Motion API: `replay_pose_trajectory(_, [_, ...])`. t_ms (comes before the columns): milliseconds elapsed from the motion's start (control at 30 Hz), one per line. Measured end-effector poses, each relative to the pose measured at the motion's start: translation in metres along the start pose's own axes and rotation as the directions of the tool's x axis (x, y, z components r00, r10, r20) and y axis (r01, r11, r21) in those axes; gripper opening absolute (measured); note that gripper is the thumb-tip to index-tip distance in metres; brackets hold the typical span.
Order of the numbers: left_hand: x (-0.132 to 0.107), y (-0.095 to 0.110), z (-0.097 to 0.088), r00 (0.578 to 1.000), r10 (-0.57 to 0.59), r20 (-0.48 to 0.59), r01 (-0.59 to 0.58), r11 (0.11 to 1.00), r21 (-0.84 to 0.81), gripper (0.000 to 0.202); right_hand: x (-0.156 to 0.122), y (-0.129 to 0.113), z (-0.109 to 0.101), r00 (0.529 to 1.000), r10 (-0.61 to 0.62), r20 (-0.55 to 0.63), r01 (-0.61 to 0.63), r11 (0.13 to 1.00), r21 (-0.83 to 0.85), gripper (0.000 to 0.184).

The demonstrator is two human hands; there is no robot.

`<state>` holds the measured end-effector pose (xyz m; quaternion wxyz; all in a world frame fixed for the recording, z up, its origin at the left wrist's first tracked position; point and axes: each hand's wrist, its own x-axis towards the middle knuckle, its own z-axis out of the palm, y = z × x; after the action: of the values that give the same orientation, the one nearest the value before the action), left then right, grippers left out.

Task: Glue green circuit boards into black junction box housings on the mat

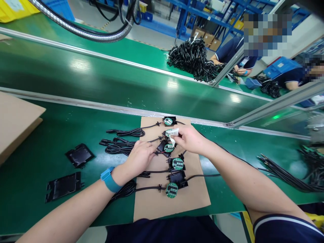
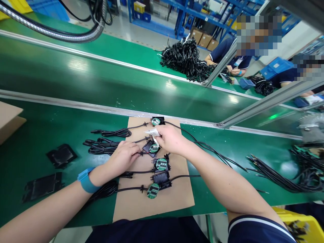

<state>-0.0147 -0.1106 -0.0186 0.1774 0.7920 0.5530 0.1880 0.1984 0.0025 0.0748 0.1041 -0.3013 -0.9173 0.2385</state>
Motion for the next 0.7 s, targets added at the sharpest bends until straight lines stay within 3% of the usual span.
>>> replay_pose_trajectory(133, [0.0,-0.001,0.001,1.0,0.003,-0.008,-0.003,1.0,0.001,0.01,0.003,-0.004,0.006,0.998,-0.022,-0.06,0.023,1.0,0.017,0.014])
replay_pose_trajectory(400, [0.0,0.0,-0.001,1.0,0.005,-0.023,-0.005,1.0,-0.023,0.01,0.016,-0.014,0.027,0.995,-0.093,0.035,0.093,0.996,0.016,0.02])
replay_pose_trajectory(700, [0.0,0.0,0.0,0.999,0.006,-0.032,-0.007,0.999,-0.041,0.008,0.016,-0.009,0.026,0.994,-0.108,0.034,0.108,0.994,-0.007,0.019])
